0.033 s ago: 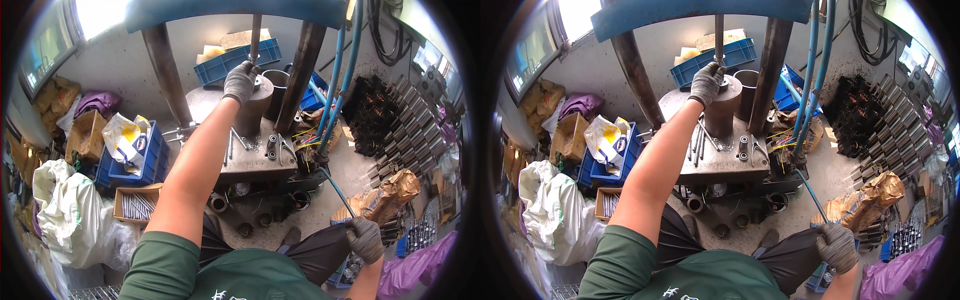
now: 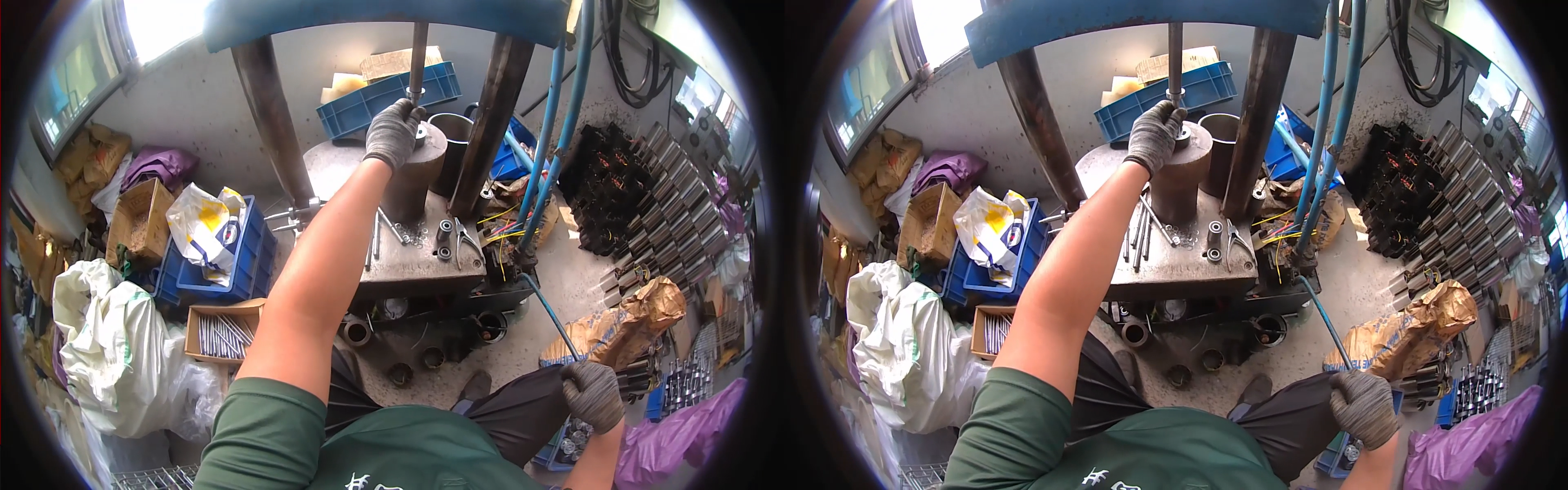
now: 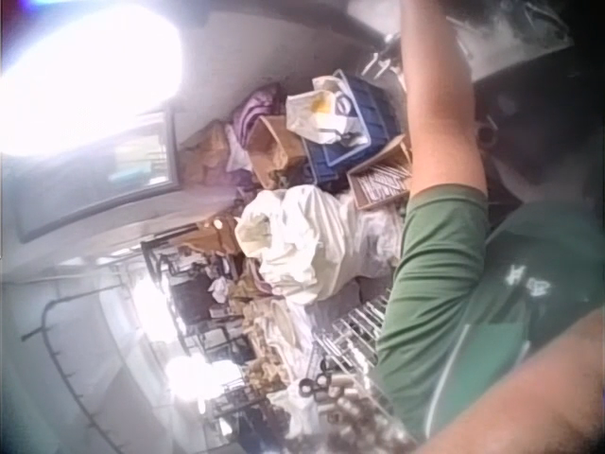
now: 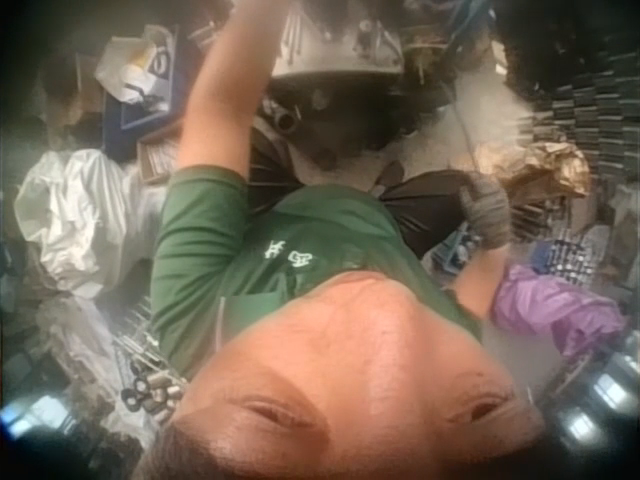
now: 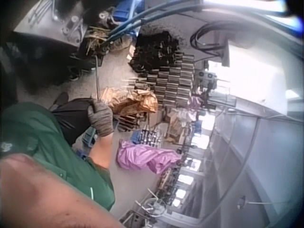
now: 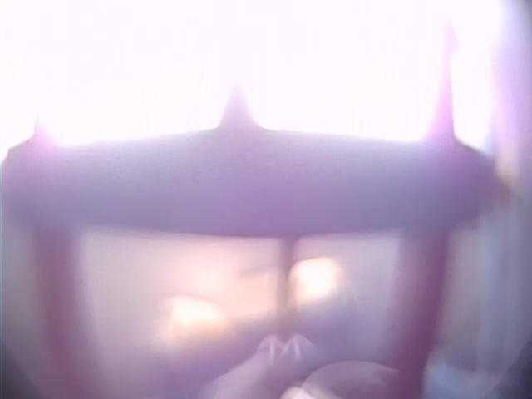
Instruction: The person assembles metal parts by placing a component into a press machine, inserting a metal rod, and then pulling a lever to press them together. They repeat this cycle multiple times, taking parts from bins and placing finished ones into another bin.
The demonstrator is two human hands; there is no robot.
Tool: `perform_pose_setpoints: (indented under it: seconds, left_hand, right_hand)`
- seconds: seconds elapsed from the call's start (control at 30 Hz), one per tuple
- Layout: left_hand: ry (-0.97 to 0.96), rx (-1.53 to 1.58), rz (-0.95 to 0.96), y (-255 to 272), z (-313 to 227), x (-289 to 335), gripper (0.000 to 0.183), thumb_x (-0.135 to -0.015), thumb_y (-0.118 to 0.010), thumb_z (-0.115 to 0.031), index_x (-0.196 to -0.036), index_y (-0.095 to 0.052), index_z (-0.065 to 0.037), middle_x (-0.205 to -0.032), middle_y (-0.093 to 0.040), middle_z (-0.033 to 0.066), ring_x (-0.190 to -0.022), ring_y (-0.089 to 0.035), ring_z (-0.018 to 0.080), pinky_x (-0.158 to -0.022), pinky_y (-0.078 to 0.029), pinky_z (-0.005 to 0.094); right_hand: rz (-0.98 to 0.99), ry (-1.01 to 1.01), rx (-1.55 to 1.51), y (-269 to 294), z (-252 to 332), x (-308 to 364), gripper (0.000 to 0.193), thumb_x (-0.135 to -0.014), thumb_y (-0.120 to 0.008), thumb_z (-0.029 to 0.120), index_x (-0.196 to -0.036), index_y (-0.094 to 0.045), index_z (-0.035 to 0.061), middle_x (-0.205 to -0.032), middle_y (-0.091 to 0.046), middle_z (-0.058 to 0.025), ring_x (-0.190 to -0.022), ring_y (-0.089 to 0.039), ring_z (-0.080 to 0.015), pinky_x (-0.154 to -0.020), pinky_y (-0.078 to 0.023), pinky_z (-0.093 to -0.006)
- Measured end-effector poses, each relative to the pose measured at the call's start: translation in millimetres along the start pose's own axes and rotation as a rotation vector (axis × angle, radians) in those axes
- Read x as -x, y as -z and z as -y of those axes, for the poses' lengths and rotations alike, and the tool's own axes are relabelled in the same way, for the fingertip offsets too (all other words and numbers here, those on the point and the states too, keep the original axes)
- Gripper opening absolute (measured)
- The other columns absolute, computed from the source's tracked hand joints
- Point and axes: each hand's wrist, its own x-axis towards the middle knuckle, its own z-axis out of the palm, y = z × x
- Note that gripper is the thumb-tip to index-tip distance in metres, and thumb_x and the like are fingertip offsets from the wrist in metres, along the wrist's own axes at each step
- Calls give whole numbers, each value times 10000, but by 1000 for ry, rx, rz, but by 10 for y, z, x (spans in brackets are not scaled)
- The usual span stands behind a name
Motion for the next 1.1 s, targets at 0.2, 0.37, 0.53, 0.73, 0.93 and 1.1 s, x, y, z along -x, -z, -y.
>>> perform_pose_setpoints:
  seconds: [0.2,0.37,0.53,0.73,0.93,1.1]
  left_hand:
    - [-9,-2,2,24,-73,35,267,-1041,-666,-302,-1175,-737,-82,-926,-753,173,-800,-702,314,-800,-549,402]
    - [47,46,46,63,-134,73,295,-1031,-688,-282,-1240,-730,-78,-965,-759,185,-829,-693,299,-832,-542,376]
    - [40,17,30,116,-52,42,296,-1028,-692,-276,-1246,-731,-80,-954,-753,186,-816,-683,290,-830,-540,369]
    - [66,132,59,-15,-84,19,277,-1025,-704,-269,-1197,-742,-55,-934,-768,148,-787,-670,233,-812,-542,353]
    - [75,58,31,59,-95,54,267,-1019,-719,-273,-1162,-752,-51,-937,-780,125,-781,-668,204,-808,-544,345]
    - [25,38,-23,68,-34,53,267,-1009,-712,-332,-1122,-763,-95,-808,-732,129,-678,-688,226,-718,-556,375]
  right_hand:
    - [98,-15,-2,-116,-37,172,157,-813,-688,123,-921,-743,22,-848,-720,-205,-818,-713,-404,-765,-578,-473]
    - [14,-133,-7,72,124,-17,251,-803,-705,71,-1040,-744,-3,-890,-727,-207,-834,-726,-394,-793,-584,-450]
    - [-550,119,42,309,-64,-966,242,-941,-674,23,-1172,-687,-48,-1089,-728,-191,-1021,-732,-311,-905,-576,-389]
    - [-667,117,-22,798,-215,-1868,265,-1020,-695,113,-1251,-694,-17,-1032,-729,-70,-850,-661,-132,-801,-564,-300]
    - [-376,62,56,626,-109,-1227,295,-939,-687,70,-1215,-687,-32,-1122,-732,-195,-956,-735,-320,-854,-589,-399]
    - [336,58,24,194,31,-269,328,-870,-709,225,-1122,-731,17,-1039,-744,-219,-965,-716,-413,-882,-575,-480]
